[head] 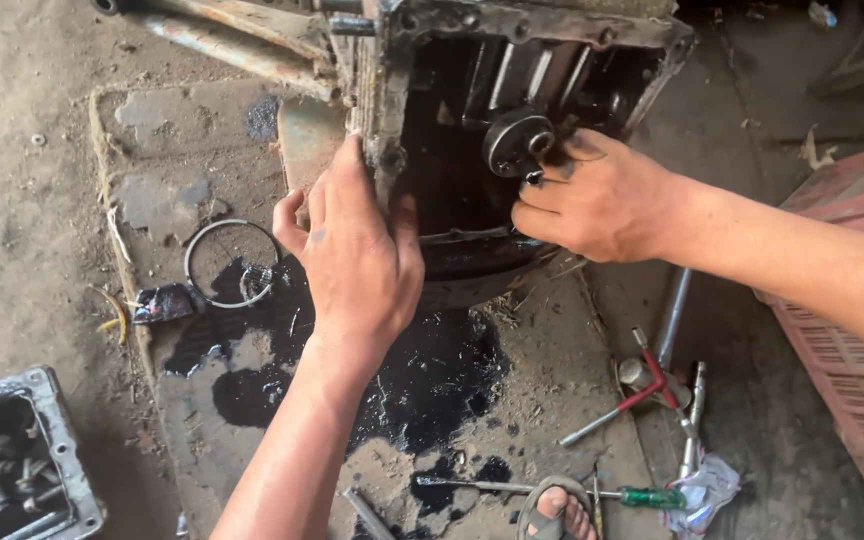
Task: Dismantling and cleaning internal components of a small engine or transmission housing.
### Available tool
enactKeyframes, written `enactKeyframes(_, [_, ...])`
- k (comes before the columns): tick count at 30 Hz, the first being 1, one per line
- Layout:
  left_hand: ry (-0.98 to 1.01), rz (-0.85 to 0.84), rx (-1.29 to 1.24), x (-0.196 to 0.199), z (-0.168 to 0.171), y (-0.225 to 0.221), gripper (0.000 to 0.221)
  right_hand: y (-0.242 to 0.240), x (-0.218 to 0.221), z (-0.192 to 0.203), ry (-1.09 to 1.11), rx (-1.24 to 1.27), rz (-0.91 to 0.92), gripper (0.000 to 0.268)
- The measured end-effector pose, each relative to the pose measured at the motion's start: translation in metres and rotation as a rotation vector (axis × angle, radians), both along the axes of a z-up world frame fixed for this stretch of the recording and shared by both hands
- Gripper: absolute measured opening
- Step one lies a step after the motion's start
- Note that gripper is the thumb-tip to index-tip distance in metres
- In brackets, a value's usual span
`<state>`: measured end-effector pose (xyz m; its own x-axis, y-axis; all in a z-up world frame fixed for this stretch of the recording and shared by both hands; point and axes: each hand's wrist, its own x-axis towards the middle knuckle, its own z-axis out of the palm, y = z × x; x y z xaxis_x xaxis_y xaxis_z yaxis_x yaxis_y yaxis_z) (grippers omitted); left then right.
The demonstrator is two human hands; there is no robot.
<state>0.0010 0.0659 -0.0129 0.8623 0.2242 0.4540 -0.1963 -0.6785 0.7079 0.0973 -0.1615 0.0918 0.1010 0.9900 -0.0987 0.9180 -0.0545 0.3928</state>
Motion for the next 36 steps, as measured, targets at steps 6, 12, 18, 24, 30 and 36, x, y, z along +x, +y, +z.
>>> enactKeyframes(6, [-0.036,0.007,0.060,0.001,-0.010,0.002,0.067,-0.011,0.012,-0.008,-0.042,-0.123,0.065,0.001])
enactKeyframes(12, [0.077,-0.019,-0.014,0.001,0.000,0.001,0.066,-0.014,0.013,0.005,0.040,-0.139,0.061,0.009])
enactKeyframes(18, [0.012,0.003,0.019,0.000,-0.003,0.002,0.066,-0.003,0.011,0.003,0.020,-0.134,0.034,0.010])
enactKeyframes(24, [-0.001,0.017,0.023,-0.001,-0.006,0.002,0.066,-0.011,0.009,-0.008,-0.022,-0.078,0.038,0.009])
enactKeyframes(30, [0.010,0.004,0.020,-0.005,-0.003,0.005,0.065,-0.003,0.002,0.008,0.037,-0.049,0.080,0.010])
enactKeyframes(36, [0.017,-0.038,0.000,-0.003,0.000,0.006,0.065,0.003,0.003,0.003,0.009,-0.073,0.058,0.005])
